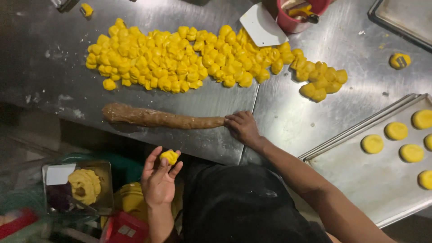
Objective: Forming dough into small rolls, arranging them on baking trays, and brushing them with egg wash.
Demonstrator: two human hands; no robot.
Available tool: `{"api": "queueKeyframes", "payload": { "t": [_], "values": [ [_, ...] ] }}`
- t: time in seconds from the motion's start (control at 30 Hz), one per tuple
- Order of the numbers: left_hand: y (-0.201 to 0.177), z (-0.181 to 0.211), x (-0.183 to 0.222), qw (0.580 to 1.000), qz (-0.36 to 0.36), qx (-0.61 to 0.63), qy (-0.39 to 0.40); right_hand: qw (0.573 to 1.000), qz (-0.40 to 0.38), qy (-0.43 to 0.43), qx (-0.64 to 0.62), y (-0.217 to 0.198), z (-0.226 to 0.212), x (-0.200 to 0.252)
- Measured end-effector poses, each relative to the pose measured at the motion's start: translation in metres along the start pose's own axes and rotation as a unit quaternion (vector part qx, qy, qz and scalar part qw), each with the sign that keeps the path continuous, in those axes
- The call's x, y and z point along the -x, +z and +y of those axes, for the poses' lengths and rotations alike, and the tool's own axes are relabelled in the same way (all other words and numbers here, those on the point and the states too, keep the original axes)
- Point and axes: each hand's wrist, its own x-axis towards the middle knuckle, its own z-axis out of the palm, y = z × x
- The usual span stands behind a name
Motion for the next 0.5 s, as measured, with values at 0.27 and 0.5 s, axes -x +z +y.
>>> {"api": "queueKeyframes", "payload": {
  "t": [0.27, 0.5],
  "values": [
    [-0.017, -0.019, -0.088, 0.996, -0.008, -0.055, -0.071, 0.954, -0.097, 0.283, -0.012, -0.038, -0.022, 0.004],
    [0.038, -0.078, -0.177, 0.955, -0.143, -0.163, -0.202, 0.768, 0.176, 0.491, -0.371, -0.096, -0.093, -0.041]
  ]
}}
